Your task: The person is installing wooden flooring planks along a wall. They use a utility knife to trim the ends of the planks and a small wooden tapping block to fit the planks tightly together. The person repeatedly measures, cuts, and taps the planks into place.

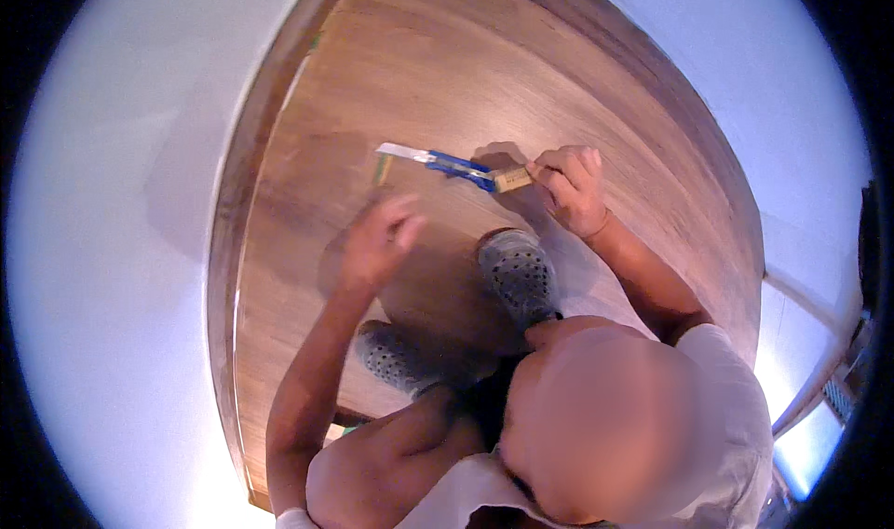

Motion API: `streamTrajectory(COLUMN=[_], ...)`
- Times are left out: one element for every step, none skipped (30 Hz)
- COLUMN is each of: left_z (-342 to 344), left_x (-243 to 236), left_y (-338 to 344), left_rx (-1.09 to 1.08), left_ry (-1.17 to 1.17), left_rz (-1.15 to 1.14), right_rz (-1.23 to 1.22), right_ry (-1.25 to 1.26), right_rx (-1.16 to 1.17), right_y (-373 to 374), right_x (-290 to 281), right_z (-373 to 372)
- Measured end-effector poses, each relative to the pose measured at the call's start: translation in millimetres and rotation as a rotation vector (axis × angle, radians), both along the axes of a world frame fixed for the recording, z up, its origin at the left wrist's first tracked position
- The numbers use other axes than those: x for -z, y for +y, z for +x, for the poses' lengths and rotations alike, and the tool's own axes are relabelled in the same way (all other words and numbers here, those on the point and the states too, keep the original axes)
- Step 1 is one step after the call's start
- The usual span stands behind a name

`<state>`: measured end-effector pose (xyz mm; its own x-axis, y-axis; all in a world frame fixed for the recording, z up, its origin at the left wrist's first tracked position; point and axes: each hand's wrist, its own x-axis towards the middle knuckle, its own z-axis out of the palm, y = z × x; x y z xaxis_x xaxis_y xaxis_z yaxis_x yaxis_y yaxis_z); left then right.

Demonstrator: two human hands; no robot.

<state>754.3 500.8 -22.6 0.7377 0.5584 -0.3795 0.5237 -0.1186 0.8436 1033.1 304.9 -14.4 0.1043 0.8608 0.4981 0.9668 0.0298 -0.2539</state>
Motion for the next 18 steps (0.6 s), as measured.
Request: streamTrajectory(left_z=[12.8, 17.5, 20.3, 21.6, 22.2, 21.0, 16.0, 10.1, 4.0, -1.6, -6.2, -13.2, -16.5, -19.3, -18.3, -17.1, -15.7, -15.5], left_x=[-32.3, -53.2, -64.2, -65.1, -64.0, -64.0, -66.9, -71.3, -73.6, -72.9, -69.8, -64.7, -58.7, -50.2, -43.0, -37.7, -33.9, -31.6], left_y=[-6.7, -13.4, -17.9, -22.0, -23.7, -24.3, -22.0, -18.2, -14.5, -13.0, -12.6, -12.6, -16.1, -20.8, -26.4, -30.7, -34.2, -35.0], left_rx=[0.035, -0.021, -0.072, -0.112, -0.150, -0.182, -0.190, -0.195, -0.197, -0.219, -0.238, -0.264, -0.320, -0.374, -0.424, -0.436, -0.450, -0.468], left_ry=[0.000, -0.121, -0.252, -0.303, -0.352, -0.406, -0.456, -0.505, -0.550, -0.570, -0.590, -0.609, -0.625, -0.640, -0.658, -0.670, -0.681, -0.686], left_rz=[-0.021, -0.108, -0.197, -0.104, -0.011, 0.079, 0.166, 0.251, 0.334, 0.321, 0.306, 0.294, 0.188, 0.082, -0.031, -0.026, -0.021, -0.008], right_rz=[0.039, 0.080, 0.060, 0.037, 0.013, -0.009, -0.033, -0.058, -0.110, -0.163, -0.216, -0.255, -0.293, -0.330, -0.407, -0.479, -0.548, -0.569], right_ry=[0.002, 0.003, 0.014, 0.026, 0.036, 0.081, 0.125, 0.168, 0.192, 0.215, 0.238, 0.259, 0.281, 0.303, 0.412, 0.519, 0.625, 0.813], right_rx=[-0.040, -0.084, -0.122, -0.159, -0.194, -0.249, -0.301, -0.349, -0.379, -0.405, -0.427, -0.400, -0.369, -0.338, -0.205, -0.070, 0.067, 0.079], right_y=[15.3, 30.9, 45.6, 56.1, 64.1, 68.1, 71.9, 74.9, 78.8, 82.2, 84.1, 87.8, 88.5, 89.0, 86.8, 85.9, 86.0, 88.7], right_x=[-15.1, -28.9, -42.9, -55.9, -64.4, -69.8, -74.5, -79.7, -85.8, -93.6, -100.8, -105.3, -111.4, -117.3, -123.0, -128.2, -132.2, -126.8], right_z=[-12.1, -23.9, -31.5, -37.0, -43.6, -48.3, -51.8, -55.1, -58.8, -61.9, -64.2, -68.3, -69.9, -71.9, -74.0, -77.5, -80.3, -81.5])
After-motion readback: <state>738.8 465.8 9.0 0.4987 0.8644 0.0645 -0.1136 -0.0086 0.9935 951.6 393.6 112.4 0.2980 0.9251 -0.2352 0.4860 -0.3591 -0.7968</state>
